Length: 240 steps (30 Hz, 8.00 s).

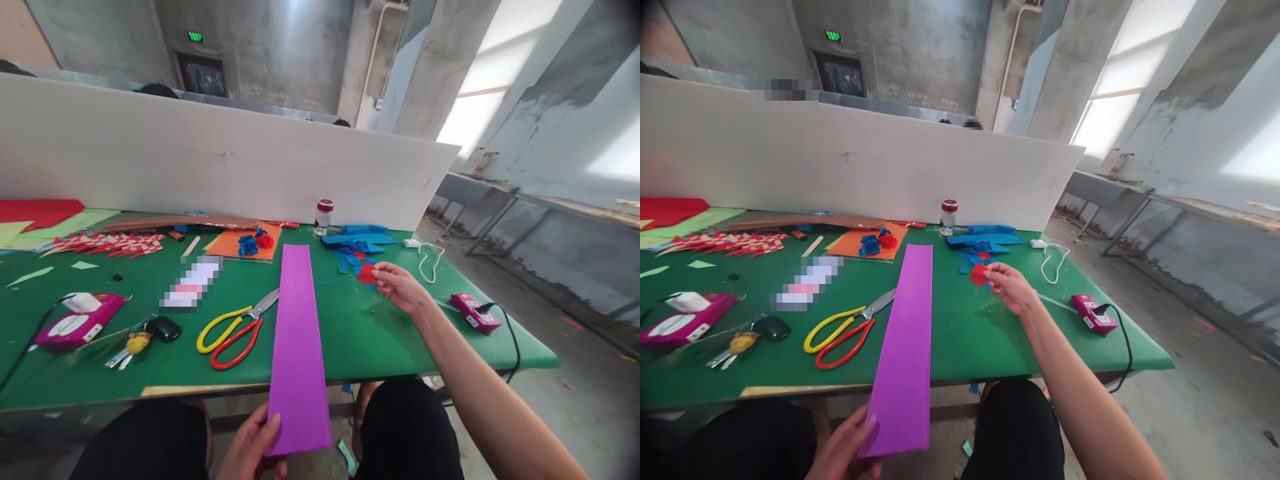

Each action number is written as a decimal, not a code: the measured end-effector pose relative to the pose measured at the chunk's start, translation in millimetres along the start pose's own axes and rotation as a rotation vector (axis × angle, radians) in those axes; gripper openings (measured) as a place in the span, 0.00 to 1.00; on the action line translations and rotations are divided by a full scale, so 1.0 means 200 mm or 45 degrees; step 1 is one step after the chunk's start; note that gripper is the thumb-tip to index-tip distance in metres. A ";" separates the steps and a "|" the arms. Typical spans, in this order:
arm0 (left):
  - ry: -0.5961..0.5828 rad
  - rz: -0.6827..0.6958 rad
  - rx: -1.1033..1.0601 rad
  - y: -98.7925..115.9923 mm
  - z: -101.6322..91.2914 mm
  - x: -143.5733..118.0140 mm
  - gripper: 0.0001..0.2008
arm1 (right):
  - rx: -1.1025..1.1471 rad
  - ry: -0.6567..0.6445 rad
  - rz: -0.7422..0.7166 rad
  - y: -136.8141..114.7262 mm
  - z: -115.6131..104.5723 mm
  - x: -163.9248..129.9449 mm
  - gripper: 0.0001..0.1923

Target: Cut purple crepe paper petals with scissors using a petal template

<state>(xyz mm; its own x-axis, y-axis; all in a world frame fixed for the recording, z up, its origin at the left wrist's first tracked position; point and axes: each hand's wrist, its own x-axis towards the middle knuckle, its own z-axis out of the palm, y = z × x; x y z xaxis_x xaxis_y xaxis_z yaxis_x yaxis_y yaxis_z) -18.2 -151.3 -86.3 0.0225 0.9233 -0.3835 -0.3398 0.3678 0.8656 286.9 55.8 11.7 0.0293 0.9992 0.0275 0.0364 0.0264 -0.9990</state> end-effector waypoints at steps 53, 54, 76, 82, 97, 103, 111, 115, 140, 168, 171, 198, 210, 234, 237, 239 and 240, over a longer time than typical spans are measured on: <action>0.053 0.202 0.595 0.24 0.04 -0.06 0.14 | 0.817 0.187 0.649 0.42 0.79 -1.12 0.24; 0.054 0.211 0.606 0.24 0.04 -0.06 0.13 | 0.827 0.199 0.651 0.42 0.78 -1.12 0.24; -0.030 0.427 1.108 0.18 0.15 0.03 0.07 | 1.008 0.117 0.701 0.41 0.81 -1.12 0.28; -0.094 0.404 1.111 0.20 0.14 0.05 0.06 | 0.977 0.097 0.693 0.42 0.82 -1.12 0.27; -0.132 0.415 0.617 0.32 0.03 0.04 0.05 | 0.890 0.062 0.743 0.43 0.75 -1.14 0.27; -0.244 0.123 0.275 0.28 -0.07 -0.01 0.02 | 0.137 0.373 0.168 0.53 0.58 -1.22 0.18; -0.221 -0.144 0.042 0.05 0.00 0.04 0.06 | -1.080 0.152 -0.872 0.44 0.57 -1.15 0.29; -0.218 -0.014 0.213 0.12 0.07 0.02 0.09 | -1.109 0.051 -0.876 0.38 0.61 -1.08 0.21; -0.289 -0.148 0.235 0.09 0.34 0.06 0.06 | 0.097 0.047 0.034 0.32 0.50 -1.00 0.16; -0.162 -0.121 0.087 0.12 0.21 0.06 0.19 | 0.010 0.302 -0.110 0.34 0.47 -1.05 0.09; -0.161 -0.120 0.119 0.11 0.18 0.06 0.21 | 0.179 0.442 0.072 0.40 0.46 -1.05 0.12; -0.113 -0.091 0.252 0.11 0.21 0.04 0.20 | 0.737 0.079 0.626 0.42 0.56 -1.03 0.22; -0.093 -0.116 0.289 0.05 0.18 0.04 0.22 | 0.835 0.106 0.659 0.48 0.56 -1.07 0.27; -0.099 -0.149 0.330 0.06 0.13 0.05 0.22 | 0.894 0.128 0.649 0.47 0.59 -1.19 0.26; -0.166 -0.147 0.346 0.07 0.14 0.04 0.21 | 0.837 0.137 0.647 0.47 0.62 -1.21 0.24; -0.198 -0.127 0.327 0.08 0.13 0.03 0.21 | 0.753 0.150 0.645 0.48 0.63 -1.21 0.22; -0.190 -0.115 0.310 0.09 0.11 0.03 0.22 | 0.731 0.157 0.654 0.49 0.64 -1.21 0.22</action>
<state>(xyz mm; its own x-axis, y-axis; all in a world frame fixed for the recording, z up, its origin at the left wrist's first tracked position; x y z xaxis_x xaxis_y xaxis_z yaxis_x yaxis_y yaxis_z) -2.9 -136.5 -66.3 0.1868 0.8850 -0.4266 -0.0950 0.4485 0.8887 156.5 -178.9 -97.2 0.0146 0.8807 -0.4734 -0.5336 -0.3935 -0.7486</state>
